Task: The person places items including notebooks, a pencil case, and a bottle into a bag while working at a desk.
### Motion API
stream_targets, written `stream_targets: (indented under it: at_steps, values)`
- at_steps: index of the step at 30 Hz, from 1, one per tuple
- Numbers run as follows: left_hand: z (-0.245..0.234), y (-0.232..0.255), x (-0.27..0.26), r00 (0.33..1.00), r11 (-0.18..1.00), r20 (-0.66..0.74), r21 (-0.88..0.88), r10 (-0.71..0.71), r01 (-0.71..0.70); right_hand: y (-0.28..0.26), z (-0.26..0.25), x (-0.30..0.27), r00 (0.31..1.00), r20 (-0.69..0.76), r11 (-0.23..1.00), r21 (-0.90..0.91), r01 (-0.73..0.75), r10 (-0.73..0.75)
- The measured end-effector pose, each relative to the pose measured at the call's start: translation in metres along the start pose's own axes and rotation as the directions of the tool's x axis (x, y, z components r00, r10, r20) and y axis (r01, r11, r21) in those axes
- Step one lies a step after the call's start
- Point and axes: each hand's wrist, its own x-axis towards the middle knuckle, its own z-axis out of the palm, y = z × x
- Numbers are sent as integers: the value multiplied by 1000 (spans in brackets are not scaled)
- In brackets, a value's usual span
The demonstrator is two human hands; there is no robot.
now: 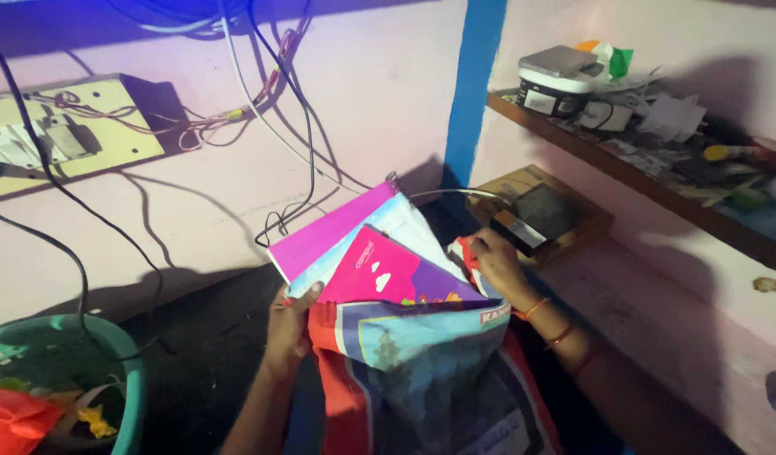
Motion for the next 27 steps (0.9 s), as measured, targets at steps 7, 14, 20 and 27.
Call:
stream_targets:
  at_steps: [7,14,20,27]
  values:
    - [85,90,-32,966,949,20,180,259,-258,-73,-62,23,995,-26,966,236,103,-100]
    - [113,114,-67,859,734,183,453,479,-506,-115,-78,18,989,-131,996,42,80,-74]
    - [97,88,-68,851,668,150,557,503,-493,-97,-34,9,985,-160,998,2,63,-62]
    - [59,98,-78,868,739,132,474,478,-479,-114,-78,23,979,-136,982,-128,137,-155]
